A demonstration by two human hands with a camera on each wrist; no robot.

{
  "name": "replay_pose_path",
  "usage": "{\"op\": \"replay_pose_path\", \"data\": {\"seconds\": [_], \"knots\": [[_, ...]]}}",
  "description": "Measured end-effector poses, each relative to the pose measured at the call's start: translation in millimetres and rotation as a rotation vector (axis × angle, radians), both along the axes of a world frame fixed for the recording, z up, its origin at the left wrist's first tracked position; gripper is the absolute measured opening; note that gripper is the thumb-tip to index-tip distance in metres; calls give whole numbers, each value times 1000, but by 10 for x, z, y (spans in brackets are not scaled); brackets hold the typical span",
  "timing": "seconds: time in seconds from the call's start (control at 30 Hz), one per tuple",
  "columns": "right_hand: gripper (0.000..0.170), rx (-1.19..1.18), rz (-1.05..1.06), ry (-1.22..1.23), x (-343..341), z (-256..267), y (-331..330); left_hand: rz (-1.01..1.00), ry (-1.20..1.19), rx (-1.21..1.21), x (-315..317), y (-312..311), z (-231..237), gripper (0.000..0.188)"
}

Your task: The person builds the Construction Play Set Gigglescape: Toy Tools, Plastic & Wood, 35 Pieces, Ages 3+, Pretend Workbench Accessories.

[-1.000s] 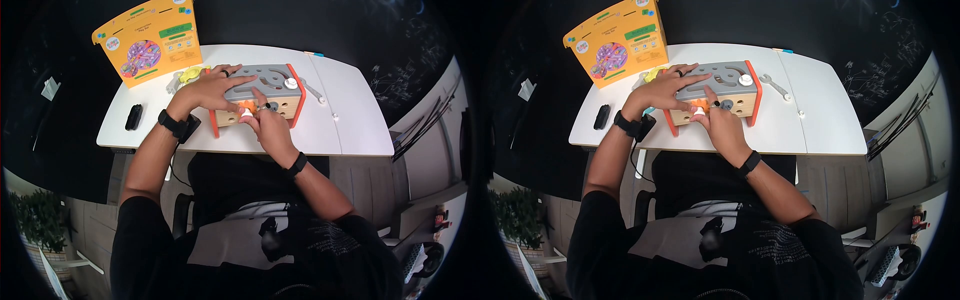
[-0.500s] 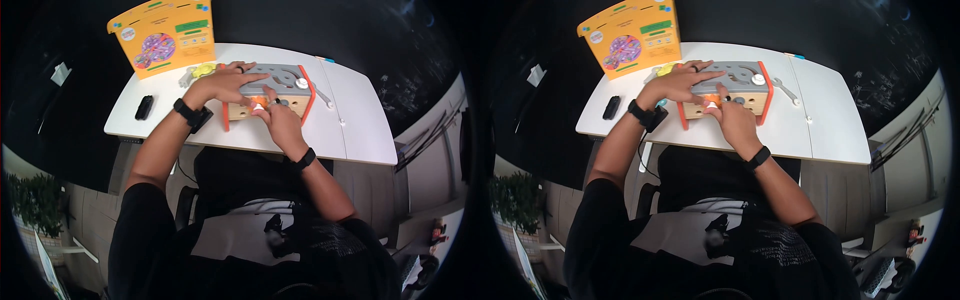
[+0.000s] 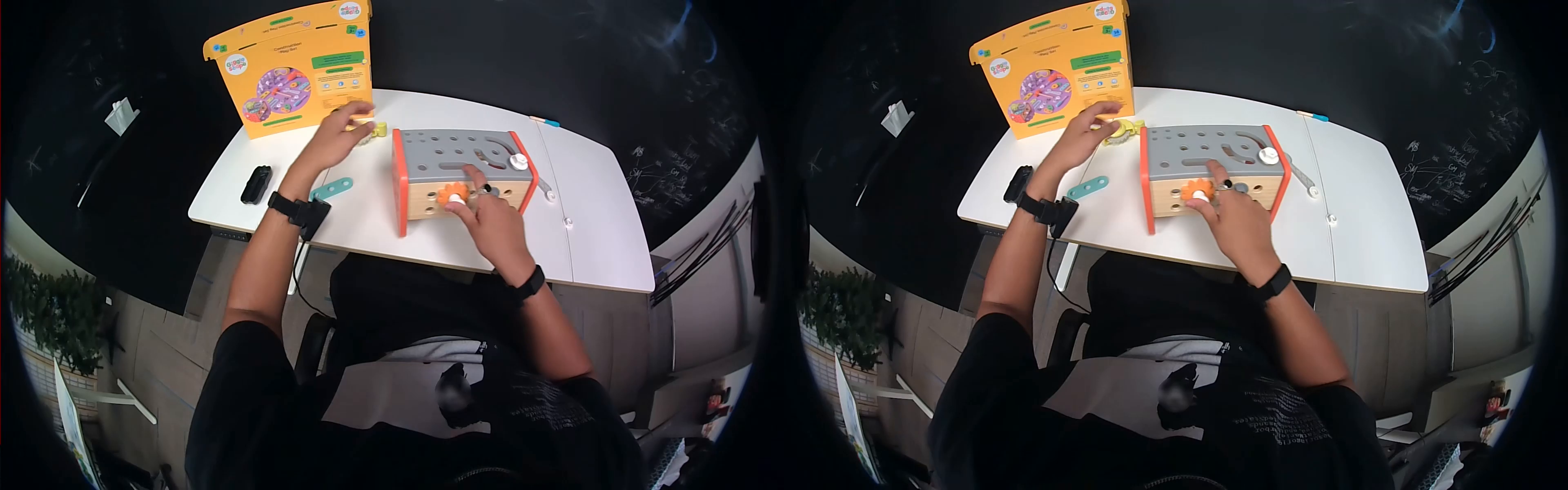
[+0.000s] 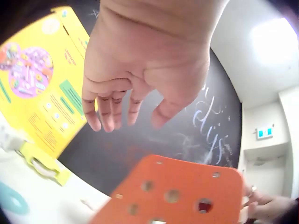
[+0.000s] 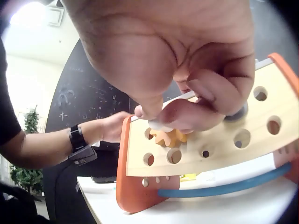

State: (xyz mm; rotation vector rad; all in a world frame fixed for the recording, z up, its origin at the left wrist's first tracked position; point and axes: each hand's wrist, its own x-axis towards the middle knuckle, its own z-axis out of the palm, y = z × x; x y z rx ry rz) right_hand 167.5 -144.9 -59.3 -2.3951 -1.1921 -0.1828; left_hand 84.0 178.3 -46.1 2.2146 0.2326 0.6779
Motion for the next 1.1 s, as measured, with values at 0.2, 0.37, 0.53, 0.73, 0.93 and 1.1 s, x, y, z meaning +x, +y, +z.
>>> {"op": "replay_pose_path", "data": {"seconds": [0.2, 0.37, 0.53, 0.73, 0.93, 1.1], "knots": [[72, -57, -21, 18, 38, 88, -153, 207, 347, 308, 177, 650, -579, 25], [70, -14, -5, 24, 150, -61, -184, 81, 230, 391, 675, 498, -607, 22], [68, -25, -34, 62, 41, 77, -321, -151, 226, 438, 1412, 457, -677, 41], [71, -4, -93, 105, 85, 3, -466, -180, 541, 496, 1788, 378, -945, 51], [72, 36, -92, 125, 83, -63, -436, -148, 354, 518, 1924, 488, -1121, 24], [72, 34, -71, 111, 66, -33, -437, -77, 300, 155, 1415, 164, -449, 35]]}}
